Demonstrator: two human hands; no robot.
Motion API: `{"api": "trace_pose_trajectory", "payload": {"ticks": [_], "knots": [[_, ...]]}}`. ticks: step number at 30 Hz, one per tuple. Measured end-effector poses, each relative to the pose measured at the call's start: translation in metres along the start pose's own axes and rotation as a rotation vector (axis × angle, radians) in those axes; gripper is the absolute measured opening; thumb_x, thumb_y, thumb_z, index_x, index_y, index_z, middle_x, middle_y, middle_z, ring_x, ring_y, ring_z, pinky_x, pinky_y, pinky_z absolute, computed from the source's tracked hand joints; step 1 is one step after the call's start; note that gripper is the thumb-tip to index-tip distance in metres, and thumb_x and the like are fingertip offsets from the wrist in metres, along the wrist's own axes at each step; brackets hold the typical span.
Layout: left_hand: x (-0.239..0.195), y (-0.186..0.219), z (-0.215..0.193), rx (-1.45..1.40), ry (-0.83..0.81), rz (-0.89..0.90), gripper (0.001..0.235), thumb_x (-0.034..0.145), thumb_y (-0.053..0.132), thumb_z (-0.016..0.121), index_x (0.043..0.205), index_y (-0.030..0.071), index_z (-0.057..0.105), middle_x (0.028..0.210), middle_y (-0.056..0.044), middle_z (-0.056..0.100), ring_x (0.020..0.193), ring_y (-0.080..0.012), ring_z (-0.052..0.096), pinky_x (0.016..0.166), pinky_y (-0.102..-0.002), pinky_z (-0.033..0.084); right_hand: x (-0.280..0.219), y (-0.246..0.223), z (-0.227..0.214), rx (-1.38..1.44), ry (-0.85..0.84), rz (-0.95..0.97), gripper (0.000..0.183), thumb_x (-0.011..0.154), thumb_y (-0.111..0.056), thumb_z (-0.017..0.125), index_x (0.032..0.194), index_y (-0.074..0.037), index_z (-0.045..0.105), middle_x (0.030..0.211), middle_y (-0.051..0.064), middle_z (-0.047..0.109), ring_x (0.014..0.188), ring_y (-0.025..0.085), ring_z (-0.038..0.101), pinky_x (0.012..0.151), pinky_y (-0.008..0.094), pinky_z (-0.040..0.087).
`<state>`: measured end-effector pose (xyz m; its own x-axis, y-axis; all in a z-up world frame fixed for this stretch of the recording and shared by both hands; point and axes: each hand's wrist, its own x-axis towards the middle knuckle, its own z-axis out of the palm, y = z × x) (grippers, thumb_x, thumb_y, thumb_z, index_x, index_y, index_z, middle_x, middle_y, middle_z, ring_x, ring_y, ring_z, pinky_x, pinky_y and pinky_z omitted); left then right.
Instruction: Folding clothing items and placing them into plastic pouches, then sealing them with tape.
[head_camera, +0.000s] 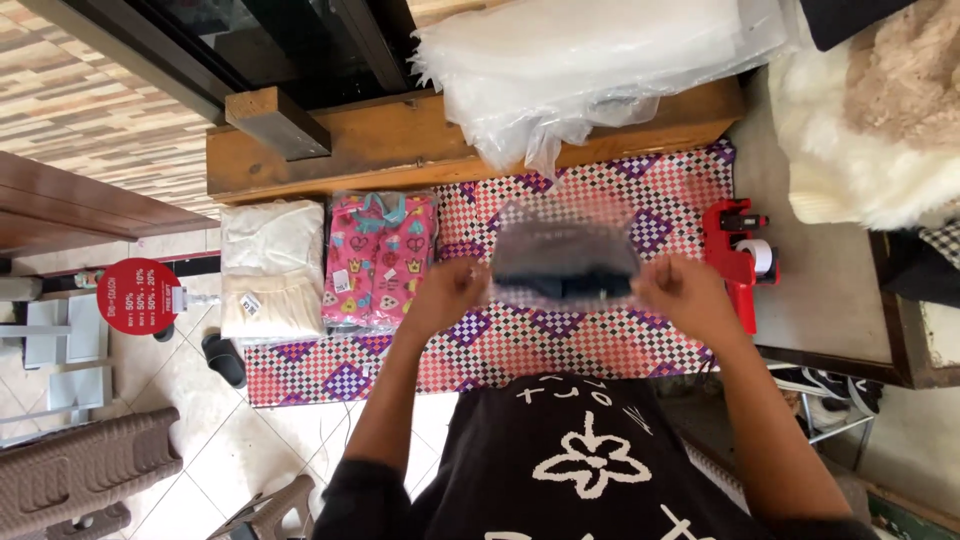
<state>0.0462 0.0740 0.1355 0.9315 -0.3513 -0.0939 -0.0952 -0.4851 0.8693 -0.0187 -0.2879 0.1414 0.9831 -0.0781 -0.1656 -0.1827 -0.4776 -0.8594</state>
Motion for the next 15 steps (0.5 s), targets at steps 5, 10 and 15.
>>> {"api": "trace_pose_trajectory", "payload": {"ticks": [5,10,15], "knots": [[-0.051,0.027,-0.014,-0.247,-0.137,-0.144,0.027,0.089,0.002,0.065,0.114,0.003,0.075,0.076,-0.021,0.075,0.061,-0.0238,0.069,0.061,-0.037,0.056,-0.048,0.014,0.000,0.231,-0.061,0.162,0.014,0.084,0.001,0.074,0.098,0.003,0.075,0.068,0.018,0.070,0.064,0.024,0.067,0.063,0.038,0.056],[-0.061,0.032,-0.019,-0.440,-0.113,-0.046,0.022,0.094,0.000,0.063,0.108,0.003,0.079,0.080,-0.016,0.078,0.071,-0.0159,0.064,0.064,-0.031,0.054,-0.067,-0.001,-0.002,0.375,-0.020,0.166,0.018,0.088,-0.001,0.074,0.106,0.005,0.077,0.073,0.016,0.069,0.069,0.020,0.064,0.065,0.033,0.054],[-0.067,0.037,-0.016,-0.344,-0.081,0.120,0.059,0.068,-0.006,0.088,0.123,-0.001,0.069,0.102,-0.021,0.075,0.095,-0.0373,0.073,0.089,-0.052,0.058,-0.076,-0.004,-0.002,0.566,-0.194,0.119,0.090,0.059,0.023,0.085,0.142,0.003,0.058,0.110,0.014,0.067,0.100,0.025,0.071,0.085,0.043,0.062]]}}
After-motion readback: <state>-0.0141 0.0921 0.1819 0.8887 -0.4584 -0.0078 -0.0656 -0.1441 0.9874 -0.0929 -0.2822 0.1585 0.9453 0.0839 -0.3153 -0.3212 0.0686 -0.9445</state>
